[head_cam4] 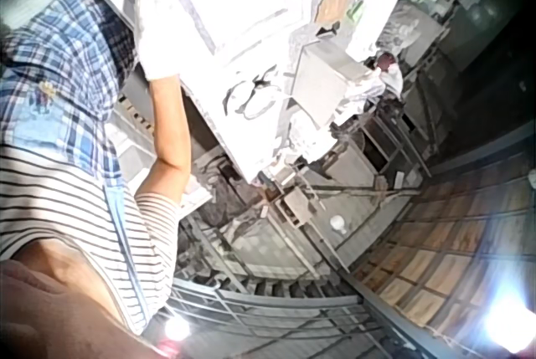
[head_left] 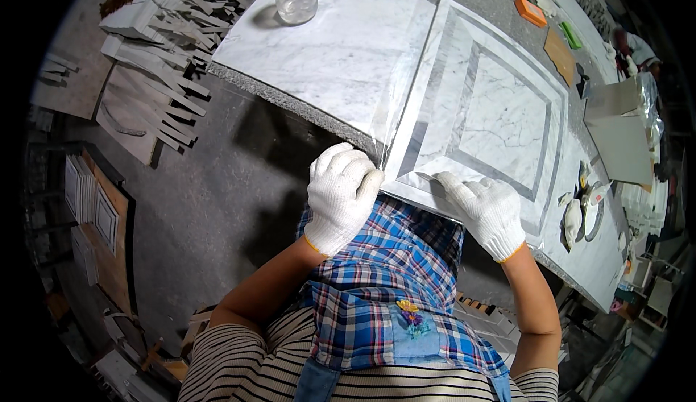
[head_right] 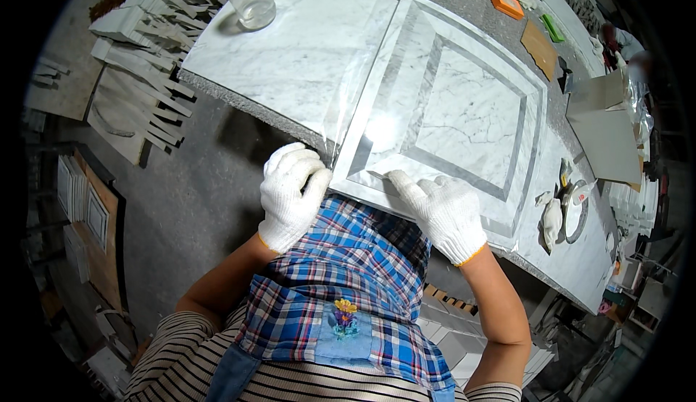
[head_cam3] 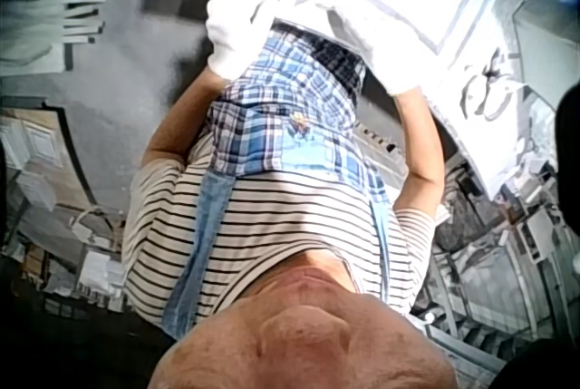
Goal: The person uses a utility knife to cut a clear plastic sheet covering a square marble-patterned tile. They repeatedly score the plastic along the tile's edges and corners, then peel away the cut strips to expose the tile surface.
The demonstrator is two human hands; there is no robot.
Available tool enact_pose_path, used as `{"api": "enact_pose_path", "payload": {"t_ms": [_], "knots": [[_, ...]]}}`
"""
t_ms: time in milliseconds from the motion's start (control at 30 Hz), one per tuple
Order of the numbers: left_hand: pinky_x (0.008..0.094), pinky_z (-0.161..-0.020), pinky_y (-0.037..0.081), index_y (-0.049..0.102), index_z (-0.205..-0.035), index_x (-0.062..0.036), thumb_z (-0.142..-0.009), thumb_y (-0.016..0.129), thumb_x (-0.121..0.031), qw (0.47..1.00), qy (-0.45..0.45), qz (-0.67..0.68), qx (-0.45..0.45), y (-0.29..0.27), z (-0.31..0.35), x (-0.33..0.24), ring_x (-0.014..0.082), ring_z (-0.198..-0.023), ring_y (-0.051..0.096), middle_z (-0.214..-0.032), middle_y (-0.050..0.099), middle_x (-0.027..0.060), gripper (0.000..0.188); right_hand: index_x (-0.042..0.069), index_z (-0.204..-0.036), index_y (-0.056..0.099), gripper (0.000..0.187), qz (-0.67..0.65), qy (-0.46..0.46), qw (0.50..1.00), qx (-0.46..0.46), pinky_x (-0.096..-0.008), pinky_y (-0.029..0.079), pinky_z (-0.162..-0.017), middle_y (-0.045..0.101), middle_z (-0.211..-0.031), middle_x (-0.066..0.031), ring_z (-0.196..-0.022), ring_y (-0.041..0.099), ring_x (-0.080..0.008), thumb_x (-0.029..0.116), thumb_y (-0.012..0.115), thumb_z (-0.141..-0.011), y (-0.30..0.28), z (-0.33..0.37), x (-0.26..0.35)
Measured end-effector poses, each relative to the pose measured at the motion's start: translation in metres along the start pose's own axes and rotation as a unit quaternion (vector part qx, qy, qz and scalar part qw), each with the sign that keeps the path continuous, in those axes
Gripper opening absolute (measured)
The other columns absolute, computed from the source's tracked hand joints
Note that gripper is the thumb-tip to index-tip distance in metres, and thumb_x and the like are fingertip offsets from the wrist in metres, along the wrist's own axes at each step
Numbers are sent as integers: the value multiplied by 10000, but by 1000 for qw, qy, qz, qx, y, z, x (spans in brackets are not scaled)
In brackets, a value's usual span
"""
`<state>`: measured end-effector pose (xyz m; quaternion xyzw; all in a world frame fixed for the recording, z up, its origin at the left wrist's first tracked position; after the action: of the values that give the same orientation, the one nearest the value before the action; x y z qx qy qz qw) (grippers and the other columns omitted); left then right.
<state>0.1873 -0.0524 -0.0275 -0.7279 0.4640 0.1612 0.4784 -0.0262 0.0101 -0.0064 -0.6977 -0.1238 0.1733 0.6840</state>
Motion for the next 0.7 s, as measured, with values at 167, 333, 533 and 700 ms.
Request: {"api": "enact_pose_path", "payload": {"t_ms": [167, 333, 533, 700], "knots": [[419, -941, 524, 734, -834, -53, -770, 818, -30, 1000, -3, -1, 2, 1, 0, -1, 327, -1026, 685, -946, 724, 97, 107, 255, -1448, 577, 635, 6, 8, 1000, 4, -358, 526, -517, 655, -755, -17, -655, 655, -211, 132, 677, -833, 0, 0, 2], [417, -946, 521, 735, -835, -53, -775, 817, -32, 1000, -3, -5, 3, 2, 1, -2, 327, -1027, 685, -945, 725, 98, 104, 252, -1464, 571, 664, 6, 9, 1000, 11, -359, 528, -517, 660, -754, -18, -657, 656, -213, 119, 689, -824, 1, 0, 2], [418, -940, 520, 734, -833, -46, -776, 814, -26, 1000, -1, 2, 2, 2, 0, -1, 324, -1015, 684, -943, 724, 101, 100, 250, -1476, 563, 674, -4, 6, 1000, 4, -359, 530, -519, 658, -746, -24, -650, 653, -218, 118, 689, -827, 2, 1, 2], [414, -939, 519, 736, -828, -49, -774, 815, -23, 1000, -1, 1, 2, 2, 0, -2, 316, -1005, 686, -935, 725, 100, 99, 245, -1456, 582, 665, -11, 5, 1000, -6, -364, 519, -514, 646, -729, -23, -633, 643, -220, 111, 695, -815, 0, 0, 3]]}}
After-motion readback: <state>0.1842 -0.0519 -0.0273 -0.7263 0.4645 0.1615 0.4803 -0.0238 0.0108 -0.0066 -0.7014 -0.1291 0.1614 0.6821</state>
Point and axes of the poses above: each hand's wrist, its own z-axis away from the middle knuckle, its own y-axis out of the palm, x = y × z, the point moved 8 cm from there along -z, towards the middle knuckle
